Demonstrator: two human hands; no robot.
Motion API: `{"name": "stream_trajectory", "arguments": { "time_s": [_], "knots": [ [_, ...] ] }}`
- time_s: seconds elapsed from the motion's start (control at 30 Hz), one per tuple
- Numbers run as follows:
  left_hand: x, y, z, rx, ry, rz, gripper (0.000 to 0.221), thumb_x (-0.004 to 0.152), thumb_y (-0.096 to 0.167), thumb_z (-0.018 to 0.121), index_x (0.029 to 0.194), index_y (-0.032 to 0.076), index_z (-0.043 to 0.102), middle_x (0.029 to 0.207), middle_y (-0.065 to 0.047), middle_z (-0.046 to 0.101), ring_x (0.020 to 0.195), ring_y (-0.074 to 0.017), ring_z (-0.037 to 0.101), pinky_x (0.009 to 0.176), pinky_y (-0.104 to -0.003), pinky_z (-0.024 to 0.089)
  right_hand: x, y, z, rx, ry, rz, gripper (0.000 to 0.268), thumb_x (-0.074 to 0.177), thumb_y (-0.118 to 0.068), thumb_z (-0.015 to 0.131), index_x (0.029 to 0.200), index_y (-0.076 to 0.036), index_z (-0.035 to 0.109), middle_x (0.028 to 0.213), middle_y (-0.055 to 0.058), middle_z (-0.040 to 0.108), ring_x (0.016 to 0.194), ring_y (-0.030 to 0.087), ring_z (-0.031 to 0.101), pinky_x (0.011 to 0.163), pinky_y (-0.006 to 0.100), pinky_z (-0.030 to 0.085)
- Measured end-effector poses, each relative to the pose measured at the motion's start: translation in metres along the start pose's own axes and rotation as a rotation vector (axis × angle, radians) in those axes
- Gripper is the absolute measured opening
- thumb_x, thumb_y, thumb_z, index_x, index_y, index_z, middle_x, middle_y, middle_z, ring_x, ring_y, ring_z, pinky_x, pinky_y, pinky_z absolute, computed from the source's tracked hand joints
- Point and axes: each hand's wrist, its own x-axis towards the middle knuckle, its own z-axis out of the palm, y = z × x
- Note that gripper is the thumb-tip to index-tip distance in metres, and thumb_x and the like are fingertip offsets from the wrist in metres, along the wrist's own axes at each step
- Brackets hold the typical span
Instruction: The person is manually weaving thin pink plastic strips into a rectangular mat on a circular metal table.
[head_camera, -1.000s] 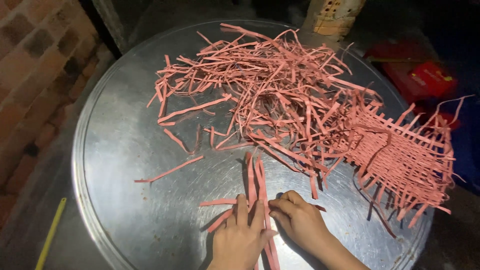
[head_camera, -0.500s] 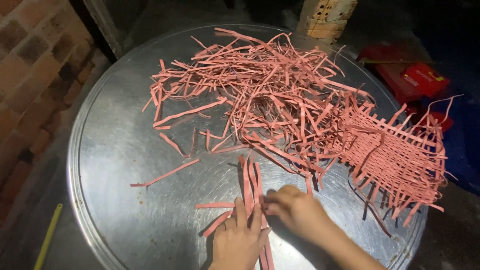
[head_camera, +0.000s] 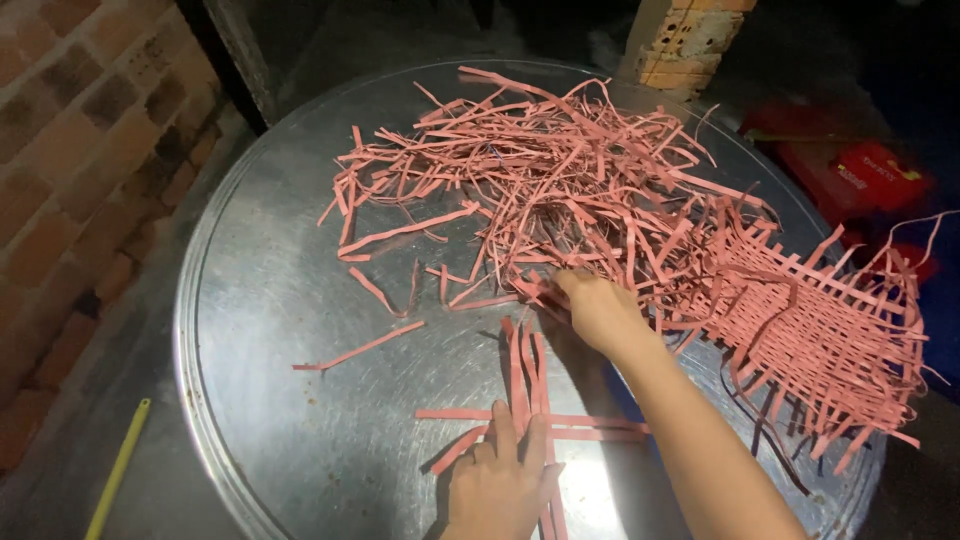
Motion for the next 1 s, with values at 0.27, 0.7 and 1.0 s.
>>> {"name": "stream_trajectory", "arguments": {
  "time_s": [0.27, 0.7, 1.0],
  "knots": [
    [-0.004, 0.002, 0.007, 0.017, -0.003, -0.008, 0.065, 0.062, 0.062, 0.068, 0.11, 0.021, 0.052, 0.107, -0.023, 0.054, 0.039, -0.0231, 0.053, 0.028, -0.032, 0.041, 0.008, 0.005, 0.011, -0.05, 0.172, -0.035, 0.023, 0.081, -0.013, 0.045, 0.103, -0.008, 0.052, 0.105, 0.014, 0.051, 0.074, 0.045, 0.058, 0.061, 0.054, 0.046],
    [0.001, 0.001, -0.002, 0.024, -0.025, -0.012, 0.069, 0.057, 0.065, 0.072, 0.106, 0.02, 0.051, 0.106, -0.022, 0.055, 0.036, -0.0173, 0.05, 0.028, -0.027, 0.039, 0.007, 0.013, -0.013, -0.328, 0.187, 0.016, 0.019, 0.075, 0.002, 0.05, 0.09, -0.005, 0.058, 0.08, 0.009, 0.056, 0.069, 0.028, 0.061, 0.055, 0.041, 0.055],
    [-0.002, 0.002, 0.003, 0.007, -0.039, -0.007, 0.07, 0.058, 0.064, 0.071, 0.109, 0.02, 0.052, 0.107, -0.023, 0.055, 0.036, -0.0191, 0.052, 0.028, -0.028, 0.04, -0.024, 0.016, -0.101, -0.151, 0.404, 0.274, 0.026, 0.094, -0.011, 0.033, 0.1, 0.002, 0.054, 0.099, 0.017, 0.05, 0.08, 0.031, 0.056, 0.062, 0.043, 0.053]
  ]
}}
